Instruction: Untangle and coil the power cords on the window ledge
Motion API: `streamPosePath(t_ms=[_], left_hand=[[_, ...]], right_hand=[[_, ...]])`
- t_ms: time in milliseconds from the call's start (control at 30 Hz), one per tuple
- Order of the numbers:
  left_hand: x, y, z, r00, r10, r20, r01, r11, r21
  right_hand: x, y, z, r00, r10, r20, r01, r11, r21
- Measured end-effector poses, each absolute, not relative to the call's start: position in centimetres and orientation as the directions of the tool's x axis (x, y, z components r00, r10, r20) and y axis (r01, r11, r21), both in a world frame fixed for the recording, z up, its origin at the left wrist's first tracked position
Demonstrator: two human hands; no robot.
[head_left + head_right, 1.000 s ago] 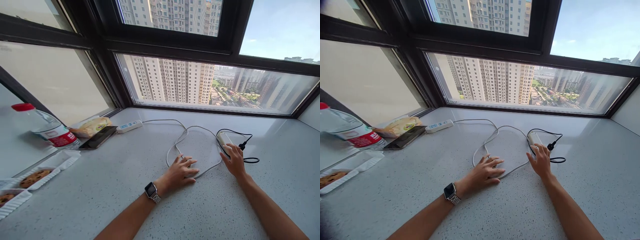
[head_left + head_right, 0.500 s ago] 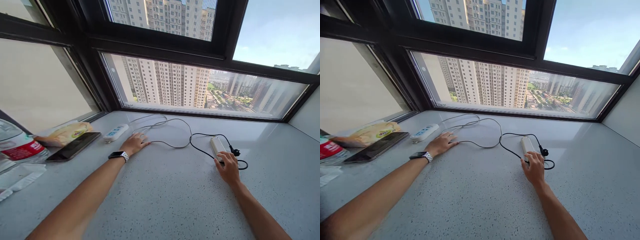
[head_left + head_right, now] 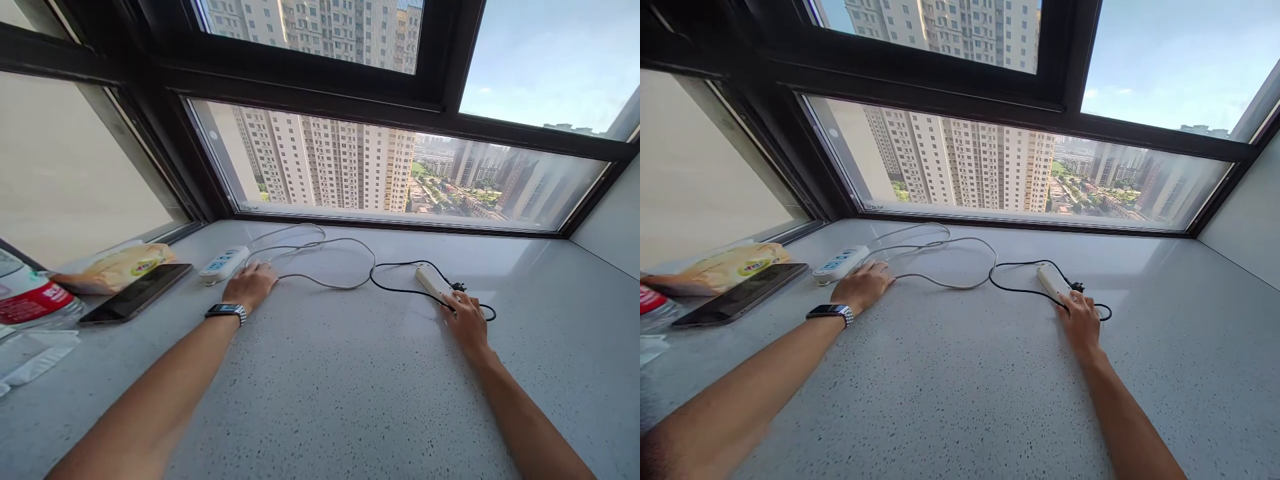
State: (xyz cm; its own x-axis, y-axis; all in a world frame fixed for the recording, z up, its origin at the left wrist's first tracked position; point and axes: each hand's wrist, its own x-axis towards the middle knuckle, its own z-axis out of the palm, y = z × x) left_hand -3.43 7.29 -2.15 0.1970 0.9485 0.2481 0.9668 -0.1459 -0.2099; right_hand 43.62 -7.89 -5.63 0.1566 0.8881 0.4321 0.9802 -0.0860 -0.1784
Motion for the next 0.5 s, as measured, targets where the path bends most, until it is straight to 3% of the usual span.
streamPosePath(t_ms=[267, 500], left_hand=[[-3.5, 6.8, -1.6, 0.164, 0.965, 0.205, 0.966, -0.115, -0.231], [-3.4, 6.7, -1.3, 0.113, 0.978, 0.174, 0.976, -0.077, -0.202]], right_hand=[[49.8, -7.8, -5.7, 0.534, 0.698, 0.477, 0.835, -0.344, -0.431], [56.7, -10.0, -5.0, 0.817, 0.461, 0.347, 0.572, -0.566, -0.594]])
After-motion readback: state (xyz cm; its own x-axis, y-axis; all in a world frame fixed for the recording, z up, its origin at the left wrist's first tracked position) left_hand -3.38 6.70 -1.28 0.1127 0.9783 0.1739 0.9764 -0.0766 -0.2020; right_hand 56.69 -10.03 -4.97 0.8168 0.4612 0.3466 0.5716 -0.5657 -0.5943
